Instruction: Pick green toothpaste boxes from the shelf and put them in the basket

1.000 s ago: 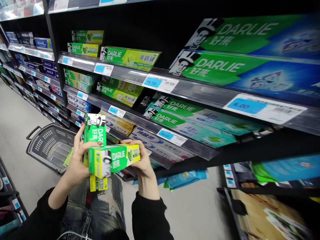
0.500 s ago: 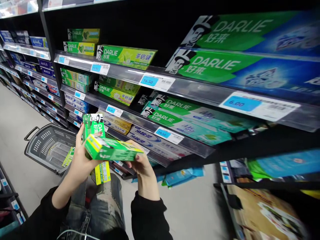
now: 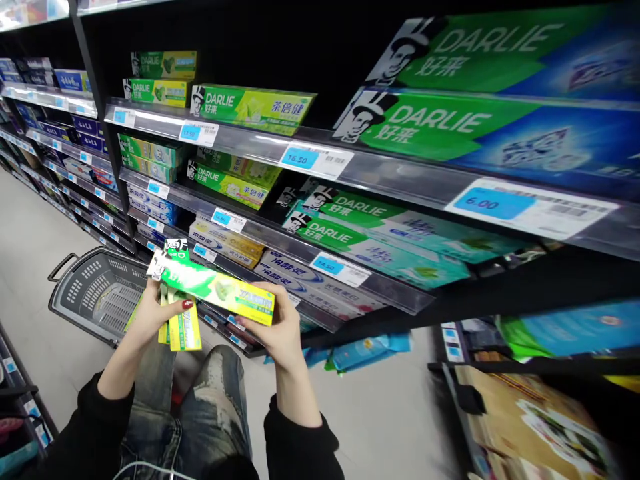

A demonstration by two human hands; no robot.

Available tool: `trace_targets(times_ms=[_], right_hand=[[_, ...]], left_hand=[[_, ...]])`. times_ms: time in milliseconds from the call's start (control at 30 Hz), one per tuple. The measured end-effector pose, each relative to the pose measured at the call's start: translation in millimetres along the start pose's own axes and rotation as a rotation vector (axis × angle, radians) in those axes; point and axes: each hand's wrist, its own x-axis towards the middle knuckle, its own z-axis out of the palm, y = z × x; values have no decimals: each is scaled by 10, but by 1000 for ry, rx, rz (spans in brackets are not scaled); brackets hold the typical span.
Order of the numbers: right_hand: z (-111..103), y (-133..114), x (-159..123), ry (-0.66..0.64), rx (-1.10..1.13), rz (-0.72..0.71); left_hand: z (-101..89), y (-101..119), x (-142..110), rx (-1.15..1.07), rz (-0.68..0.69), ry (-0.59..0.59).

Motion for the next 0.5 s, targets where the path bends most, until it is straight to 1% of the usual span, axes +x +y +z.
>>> trace_targets(times_ms=[33, 67, 167, 233, 300, 367, 400, 433, 467, 500], right_hand=[[4, -18, -22, -3, -74, -135], [11, -36, -47, -17, -124, -239], [47, -101, -133, -29, -330, -481], [71, -166, -174, -1, -499, -676], [77, -238, -186, -18, -553, -832], [57, -293, -173, -73, -545, -932], [40, -307, -163, -99, -561, -973], [23, -313, -154, -104, -587, -1015], [12, -312, -151, -83, -610, -1040], [11, -308, -156, -40, -615, -1029]], left_hand=[[-24, -14, -6, -23, -21, -24], [-44, -29, -12, -41, -35, -50], [-92, -56, -21, -77, -42, -105], [-128, -46, -15, -106, 7, -160], [-182, -27, -1, -77, 105, -224], [-246, -21, 11, -3, 192, -267], [-273, -27, 13, 22, 211, -278], [-291, -38, 9, 25, 208, -278], [-296, -53, 2, 9, 176, -267], [-287, -70, -8, -22, 129, -252]])
